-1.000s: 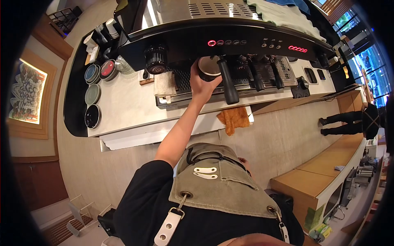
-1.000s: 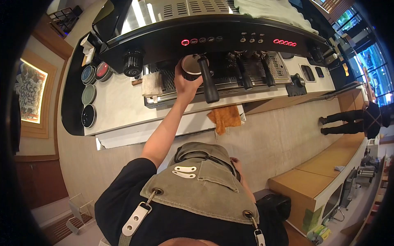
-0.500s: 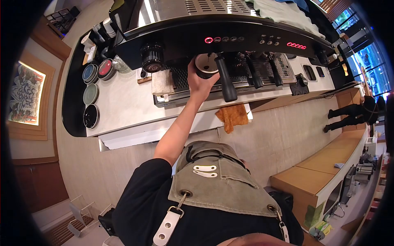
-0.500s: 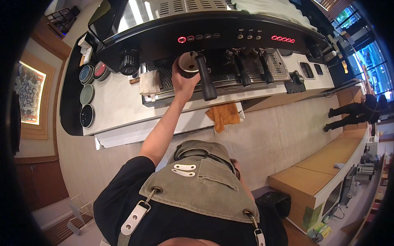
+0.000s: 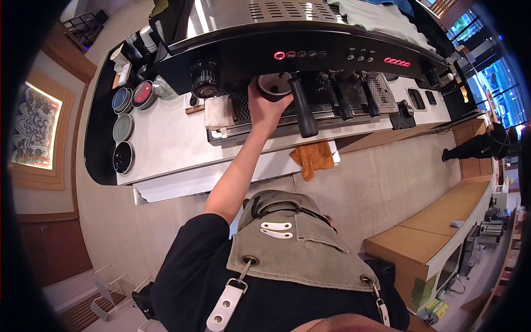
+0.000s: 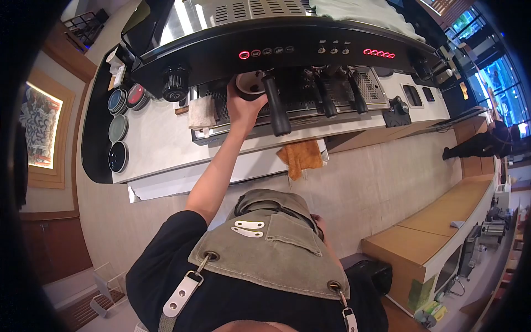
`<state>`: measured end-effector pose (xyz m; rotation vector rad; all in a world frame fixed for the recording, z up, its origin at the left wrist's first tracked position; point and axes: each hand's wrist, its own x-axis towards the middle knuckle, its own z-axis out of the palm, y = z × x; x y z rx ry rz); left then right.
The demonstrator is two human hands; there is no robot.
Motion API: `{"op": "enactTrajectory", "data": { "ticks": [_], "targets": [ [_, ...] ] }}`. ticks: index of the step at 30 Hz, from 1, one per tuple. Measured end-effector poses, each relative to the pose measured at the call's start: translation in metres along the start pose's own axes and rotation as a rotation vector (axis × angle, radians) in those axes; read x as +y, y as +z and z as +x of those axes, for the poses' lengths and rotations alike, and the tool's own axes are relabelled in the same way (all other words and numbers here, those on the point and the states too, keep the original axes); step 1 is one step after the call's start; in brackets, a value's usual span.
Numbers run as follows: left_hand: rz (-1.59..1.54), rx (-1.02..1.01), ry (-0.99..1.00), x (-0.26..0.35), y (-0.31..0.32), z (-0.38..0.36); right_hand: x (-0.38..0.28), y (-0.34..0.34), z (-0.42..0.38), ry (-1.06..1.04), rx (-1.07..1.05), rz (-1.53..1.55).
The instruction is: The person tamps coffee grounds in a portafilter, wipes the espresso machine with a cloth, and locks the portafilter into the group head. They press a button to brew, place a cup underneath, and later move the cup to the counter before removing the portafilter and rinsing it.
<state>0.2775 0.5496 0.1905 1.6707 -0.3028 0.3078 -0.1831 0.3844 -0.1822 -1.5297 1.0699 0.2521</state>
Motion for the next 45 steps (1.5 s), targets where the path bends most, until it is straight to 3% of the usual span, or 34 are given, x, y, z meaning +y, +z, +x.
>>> {"op": "enactTrajectory", "data": {
  "ticks": [3, 9, 15, 30, 36, 39, 45],
  "targets": [
    [-0.042, -0.117, -0.064, 0.020, -0.009, -0.006, -0.003, -0.002, -0.003, -0.010, 0.002, 0.011],
    [0.037, 0.002, 0.006, -0.008, 0.011, -0.002, -0.008, -0.005, -0.013, -0.077, -0.037, 0.052],
    [-0.085, -0.110, -0.039, 0.004, -0.004, -0.007, 0.003, 0.001, -0.006, 0.015, 0.066, 0.016],
    [0.022, 0.004, 0.077, -0.013, 0.019, -0.002, 0.004, 0.009, -0.018, 0.049, 0.055, 0.108],
    [-0.090, -0.040, -0.066, 0.003, 0.006, -0.007, 0.011, 0.010, -0.017, 0.064, 0.060, 0.127],
    [0.046, -0.042, 0.018, 0.001, 0.010, -0.011, 0.014, 0.011, -0.017, 0.065, 0.058, 0.133],
    [-0.057, -0.028, -0.044, -0.003, 0.008, -0.003, 0.016, 0.010, -0.017, 0.072, 0.058, 0.156]
  ]
}}
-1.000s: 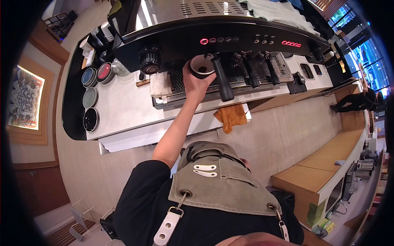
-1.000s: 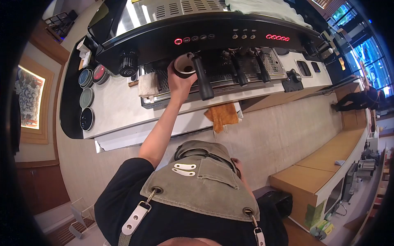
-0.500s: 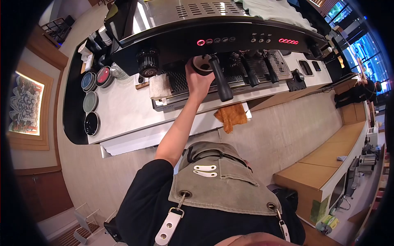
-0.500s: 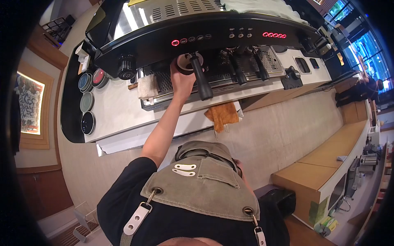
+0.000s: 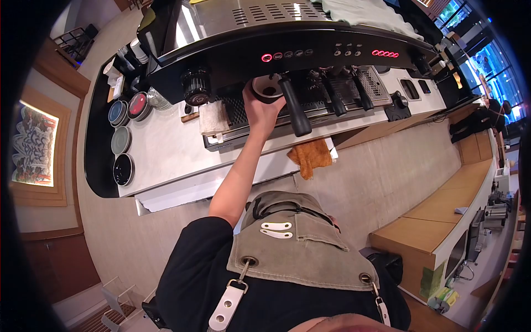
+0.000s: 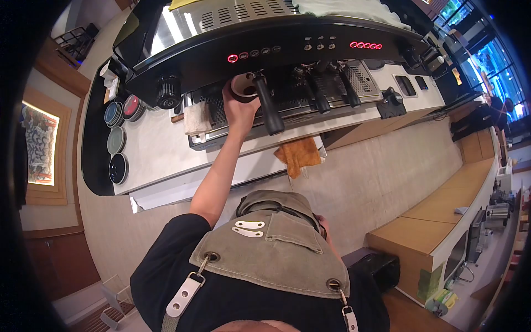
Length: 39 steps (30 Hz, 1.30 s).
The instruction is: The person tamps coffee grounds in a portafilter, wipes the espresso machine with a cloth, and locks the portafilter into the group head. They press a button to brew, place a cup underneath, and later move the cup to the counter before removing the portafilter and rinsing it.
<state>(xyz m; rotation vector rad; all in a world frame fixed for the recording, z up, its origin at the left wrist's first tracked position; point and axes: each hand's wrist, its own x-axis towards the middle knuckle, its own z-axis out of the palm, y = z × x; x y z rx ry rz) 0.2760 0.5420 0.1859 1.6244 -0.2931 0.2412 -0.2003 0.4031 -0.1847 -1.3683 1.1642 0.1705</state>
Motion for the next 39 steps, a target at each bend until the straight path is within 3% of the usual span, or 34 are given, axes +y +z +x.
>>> {"op": "enactTrajectory", "data": {
  "ticks": [9, 14, 17, 24, 39],
  "targets": [
    [0.004, 0.023, 0.030, -0.005, 0.006, -0.002, -0.002, -0.003, -0.001, -0.002, -0.017, 0.085],
    [-0.009, -0.080, 0.001, 0.002, -0.005, -0.003, 0.011, -0.008, 0.004, -0.130, -0.061, 0.117],
    [0.108, -0.077, 0.037, -0.017, -0.002, -0.004, 0.042, -0.003, 0.026, -0.058, 0.003, 0.054],
    [0.215, -0.117, 0.093, -0.024, -0.002, -0.003, 0.023, -0.005, 0.018, -0.029, -0.005, -0.016],
    [0.127, -0.160, 0.054, -0.043, -0.004, -0.005, 0.019, -0.001, 0.024, -0.039, -0.030, -0.089]
  ]
}}
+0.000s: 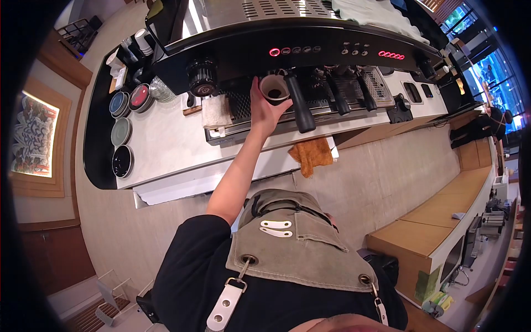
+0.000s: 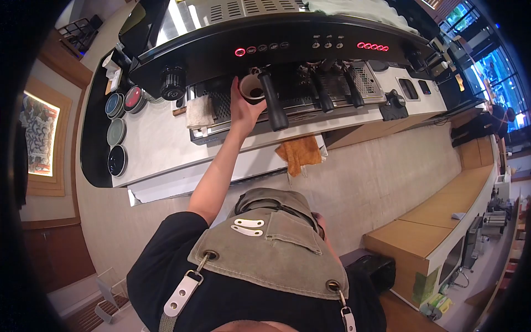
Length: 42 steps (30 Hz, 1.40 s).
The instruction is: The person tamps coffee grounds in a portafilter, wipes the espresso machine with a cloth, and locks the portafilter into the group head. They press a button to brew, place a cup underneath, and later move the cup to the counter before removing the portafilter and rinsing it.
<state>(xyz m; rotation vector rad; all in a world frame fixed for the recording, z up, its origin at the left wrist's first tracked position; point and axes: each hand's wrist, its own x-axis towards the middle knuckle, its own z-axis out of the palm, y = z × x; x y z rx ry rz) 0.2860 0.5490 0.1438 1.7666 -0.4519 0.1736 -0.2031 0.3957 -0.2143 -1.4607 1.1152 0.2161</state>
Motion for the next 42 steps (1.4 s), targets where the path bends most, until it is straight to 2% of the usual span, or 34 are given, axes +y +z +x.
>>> {"op": "enactTrajectory", "data": {
  "ticks": [3, 6, 8, 11, 15, 20, 26, 42],
  "targets": [
    [0.048, -0.012, -0.024, 0.004, -0.005, -0.001, 0.000, 0.000, 0.003, -0.005, -0.003, -0.023],
    [0.056, -0.017, -0.011, 0.003, -0.005, -0.002, -0.033, -0.001, -0.021, -0.017, -0.005, -0.080],
    [0.036, -0.022, -0.015, 0.003, -0.006, -0.002, -0.038, -0.002, -0.025, -0.048, 0.002, -0.197],
    [0.017, -0.026, -0.026, 0.004, -0.006, -0.002, -0.025, -0.001, -0.019, -0.042, -0.006, -0.045],
    [0.029, -0.017, -0.018, 0.001, -0.005, -0.002, 0.060, 0.007, 0.038, -0.011, 0.013, 0.082],
    [0.029, -0.024, -0.031, 0.007, -0.007, -0.002, -0.034, -0.002, -0.026, -0.057, -0.030, 0.007],
    [0.026, -0.026, -0.048, 0.009, -0.007, -0.003, -0.060, 0.000, -0.042, -0.081, -0.021, -0.110],
    [0.056, -0.026, -0.034, 0.003, -0.006, -0.003, -0.029, 0.001, -0.026, -0.037, -0.014, 0.041]
  ]
}}
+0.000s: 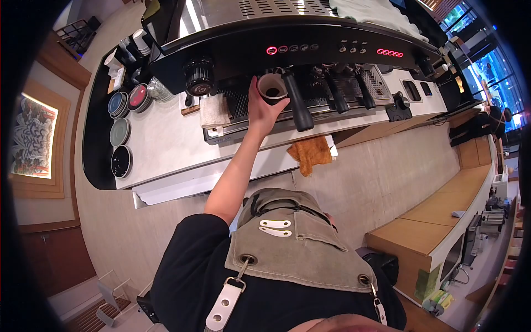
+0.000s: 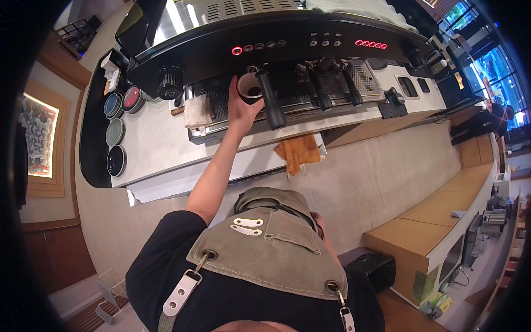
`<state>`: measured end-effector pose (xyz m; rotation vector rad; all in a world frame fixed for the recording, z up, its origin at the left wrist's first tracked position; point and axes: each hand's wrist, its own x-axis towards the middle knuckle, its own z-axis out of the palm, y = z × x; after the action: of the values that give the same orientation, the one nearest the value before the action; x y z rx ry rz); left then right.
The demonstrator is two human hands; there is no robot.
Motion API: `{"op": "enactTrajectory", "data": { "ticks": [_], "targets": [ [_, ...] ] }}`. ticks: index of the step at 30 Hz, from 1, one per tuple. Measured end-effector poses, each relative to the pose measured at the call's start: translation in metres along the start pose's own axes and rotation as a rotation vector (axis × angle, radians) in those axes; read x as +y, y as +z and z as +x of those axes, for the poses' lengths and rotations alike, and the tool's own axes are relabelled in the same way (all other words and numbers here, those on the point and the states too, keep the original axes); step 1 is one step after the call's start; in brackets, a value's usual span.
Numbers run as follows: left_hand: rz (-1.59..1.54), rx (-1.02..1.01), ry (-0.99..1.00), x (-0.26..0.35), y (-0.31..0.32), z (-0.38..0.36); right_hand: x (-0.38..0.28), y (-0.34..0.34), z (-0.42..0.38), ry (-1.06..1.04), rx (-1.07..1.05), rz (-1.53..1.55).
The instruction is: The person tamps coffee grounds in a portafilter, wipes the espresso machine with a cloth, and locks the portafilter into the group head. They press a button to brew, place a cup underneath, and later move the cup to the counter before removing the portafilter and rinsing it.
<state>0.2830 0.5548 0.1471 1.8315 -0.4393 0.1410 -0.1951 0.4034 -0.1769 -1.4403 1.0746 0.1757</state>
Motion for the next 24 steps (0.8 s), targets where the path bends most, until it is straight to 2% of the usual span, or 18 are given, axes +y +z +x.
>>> {"op": "enactTrajectory", "data": {
  "ticks": [8, 19, 24],
  "targets": [
    [-0.009, -0.003, 0.013, 0.003, -0.001, 0.000, -0.029, 0.007, -0.016, 0.042, 0.052, -0.133],
    [0.009, -0.010, -0.010, 0.004, -0.002, -0.001, 0.021, -0.005, 0.016, -0.046, -0.030, -0.051],
    [0.000, -0.019, -0.018, 0.003, -0.002, 0.000, 0.028, -0.002, 0.020, 0.019, 0.012, -0.092]
  ]
}}
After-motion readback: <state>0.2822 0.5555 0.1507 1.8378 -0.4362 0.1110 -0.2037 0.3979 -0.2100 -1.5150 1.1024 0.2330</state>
